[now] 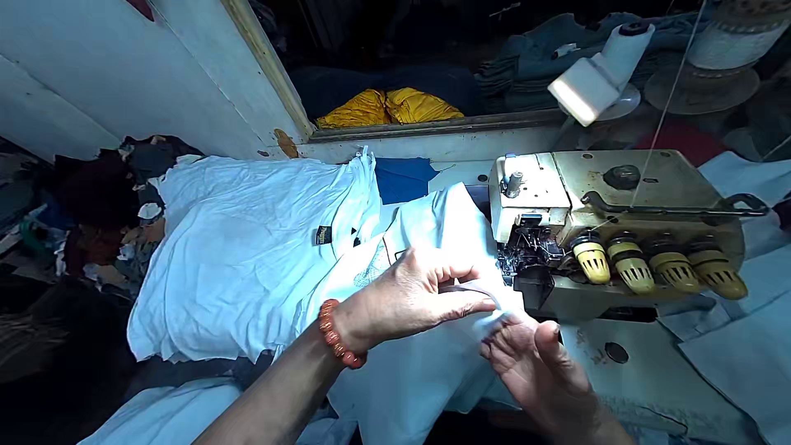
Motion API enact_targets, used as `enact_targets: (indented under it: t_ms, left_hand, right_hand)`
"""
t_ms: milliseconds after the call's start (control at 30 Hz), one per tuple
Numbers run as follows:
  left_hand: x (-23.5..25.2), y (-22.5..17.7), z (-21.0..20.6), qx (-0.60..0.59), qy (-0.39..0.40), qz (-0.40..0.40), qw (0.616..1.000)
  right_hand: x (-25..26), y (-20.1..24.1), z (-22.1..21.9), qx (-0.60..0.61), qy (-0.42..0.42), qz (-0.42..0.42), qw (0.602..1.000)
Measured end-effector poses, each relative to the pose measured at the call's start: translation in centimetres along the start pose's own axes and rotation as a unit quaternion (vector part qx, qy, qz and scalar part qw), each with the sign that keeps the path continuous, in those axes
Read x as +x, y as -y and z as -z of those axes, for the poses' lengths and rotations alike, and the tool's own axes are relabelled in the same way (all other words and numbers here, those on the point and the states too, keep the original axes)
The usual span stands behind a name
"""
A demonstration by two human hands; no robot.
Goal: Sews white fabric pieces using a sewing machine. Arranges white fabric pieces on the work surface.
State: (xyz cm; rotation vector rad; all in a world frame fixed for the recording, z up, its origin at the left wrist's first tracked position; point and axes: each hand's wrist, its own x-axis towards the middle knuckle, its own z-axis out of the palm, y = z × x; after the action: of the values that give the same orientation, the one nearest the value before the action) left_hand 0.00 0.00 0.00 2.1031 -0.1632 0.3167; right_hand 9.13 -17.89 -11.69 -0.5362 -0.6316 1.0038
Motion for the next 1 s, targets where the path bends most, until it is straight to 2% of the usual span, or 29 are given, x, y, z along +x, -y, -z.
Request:
enact_targets:
  t_ms: [100, 200, 300, 433, 533, 567, 633, 800, 1000]
  left_hand:
    - [0.3, 2.6, -0.6, -0.014, 0.0, 0.058, 0.998]
    - [0.4, 3.0, -0.6, -0.032, -0.007, 0.059, 0.998]
    - [0.7, 3.3, -0.4, -0.016, -0.01, 0.055, 0.998]
    - [1.3, 3.9, -0.5, 0.04, -0.012, 0.048, 0.998]
    - [2.4, 5.0, -1.1, 0.061, -0.008, 0.014, 0.998]
    - [2.7, 5.2, -1.3, 0.069, -0.011, 0.018, 0.997]
    - [3.4, 5.6, -1.7, 0.078, -0.023, 0.029, 0.996]
    - [4.7, 8.1, -2.5, 0.09, -0.015, 0.072, 0.993]
    - [4.2, 7.7, -2.9, 0.137, 0.02, 0.093, 0.986]
  right_hand:
    - [0.1, -1.1, 1.4, 0.005, 0.021, -0.022, 1.0]
    - [-0.2, -1.1, 2.1, -0.085, 0.046, -0.007, 0.995]
    - [-0.8, -0.7, 1.3, -0.189, 0.001, 0.009, 0.982]
    - [-2.4, -1.1, 0.2, -0.375, -0.101, 0.038, 0.921]
    - [-3.3, -2.7, 0.9, -0.51, -0.157, 0.125, 0.836]
    - [-3.4, -3.3, 1.2, -0.538, -0.18, 0.154, 0.809]
    - [-3.5, -4.1, 1.6, -0.547, -0.221, 0.183, 0.787]
    - [-3.4, -5.1, 2.0, -0.479, -0.281, 0.18, 0.812]
    - [-4.5, -5.7, 1.7, -0.41, -0.24, 0.107, 0.874]
